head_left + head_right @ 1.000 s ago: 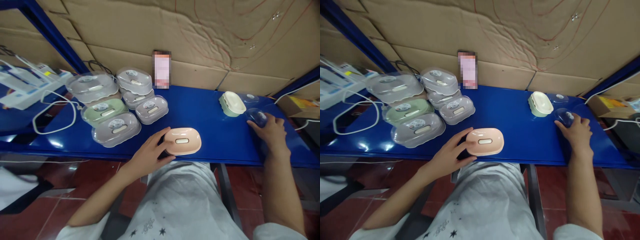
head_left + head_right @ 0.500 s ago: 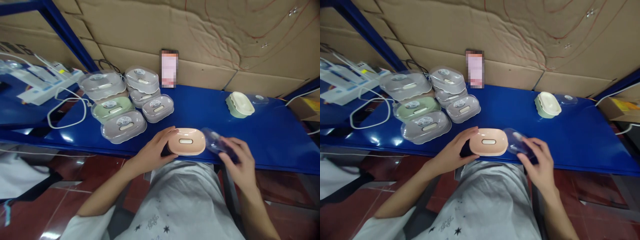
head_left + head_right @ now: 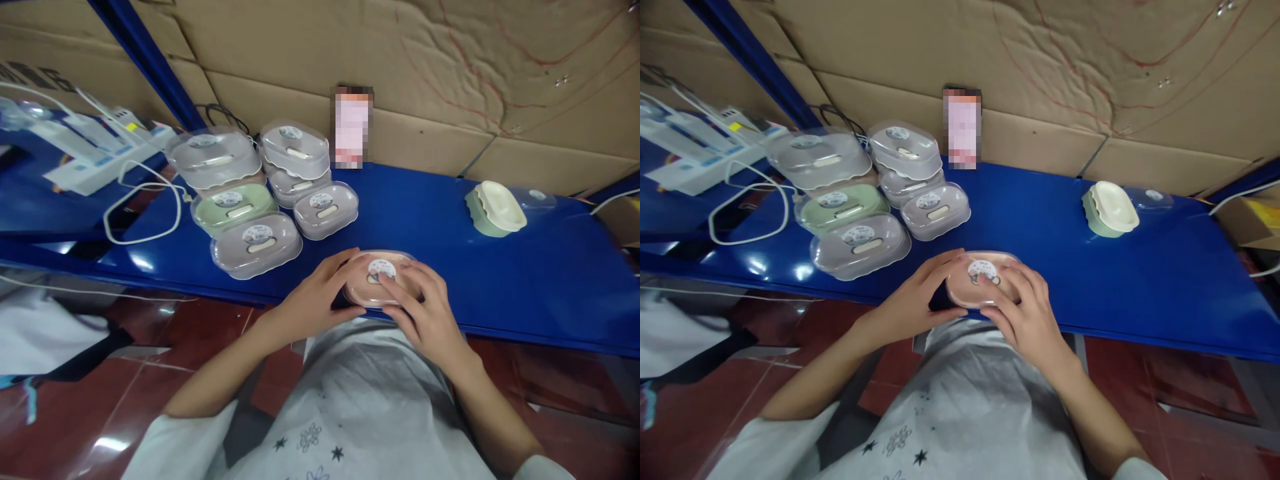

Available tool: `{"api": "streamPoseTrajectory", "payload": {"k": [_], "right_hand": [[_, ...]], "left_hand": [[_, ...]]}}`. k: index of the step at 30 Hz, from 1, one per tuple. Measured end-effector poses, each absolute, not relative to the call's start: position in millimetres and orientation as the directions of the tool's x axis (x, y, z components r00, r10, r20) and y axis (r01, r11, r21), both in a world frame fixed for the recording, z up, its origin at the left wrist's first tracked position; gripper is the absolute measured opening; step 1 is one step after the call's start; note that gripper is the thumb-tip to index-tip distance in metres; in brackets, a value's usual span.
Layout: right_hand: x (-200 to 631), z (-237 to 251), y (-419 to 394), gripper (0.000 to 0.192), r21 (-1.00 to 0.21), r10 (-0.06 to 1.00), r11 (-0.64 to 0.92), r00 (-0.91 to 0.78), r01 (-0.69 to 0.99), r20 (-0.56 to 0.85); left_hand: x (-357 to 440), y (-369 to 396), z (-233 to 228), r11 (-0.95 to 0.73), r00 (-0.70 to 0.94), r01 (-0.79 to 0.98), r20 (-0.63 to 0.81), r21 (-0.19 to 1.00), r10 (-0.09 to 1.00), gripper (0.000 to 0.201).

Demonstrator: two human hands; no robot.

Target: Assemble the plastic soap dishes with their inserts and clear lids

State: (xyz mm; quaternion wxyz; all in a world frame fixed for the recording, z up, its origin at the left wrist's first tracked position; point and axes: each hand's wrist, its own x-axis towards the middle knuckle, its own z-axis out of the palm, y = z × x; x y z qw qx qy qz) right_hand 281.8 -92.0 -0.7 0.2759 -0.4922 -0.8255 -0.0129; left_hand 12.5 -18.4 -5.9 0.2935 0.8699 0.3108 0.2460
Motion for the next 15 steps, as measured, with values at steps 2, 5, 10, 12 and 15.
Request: {"api": "streamPoseTrajectory", "payload": {"k": [2, 5, 10, 12, 15], "right_hand": [[284.3, -1.7, -90.6, 0.080, -0.252, 0.807, 0.517, -0.369, 0.818, 0.460], [287.1, -2.6, -88.0, 0.077, -0.255, 0.811, 0.513, -0.366, 0.820, 0.455], [287.9, -2.5, -87.2, 0.079, -0.254, 0.818, 0.521, -0.391, 0.815, 0.421], [289.1, -3.3, -88.5, 0.082, -0.274, 0.813, 0.544, -0.417, 0.793, 0.407], [291.8, -6.2, -91.8, 0.083, -0.328, 0.808, 0.540, -0.368, 0.775, 0.461]], "left_hand": [[12.9, -18.2, -6.0, -0.637, 0.681, 0.405, 0.248, 0.656, 0.689, 0.095], [13.9, -17.7, -7.1, -0.637, 0.671, 0.406, 0.260, 0.655, 0.695, 0.092], [15.0, -17.9, -9.8, -0.641, 0.673, 0.423, 0.252, 0.641, 0.696, 0.092], [15.1, -18.8, -10.7, -0.642, 0.661, 0.426, 0.266, 0.637, 0.702, 0.091], [14.7, -21.0, -12.5, -0.648, 0.637, 0.422, 0.301, 0.634, 0.710, 0.086]]}}
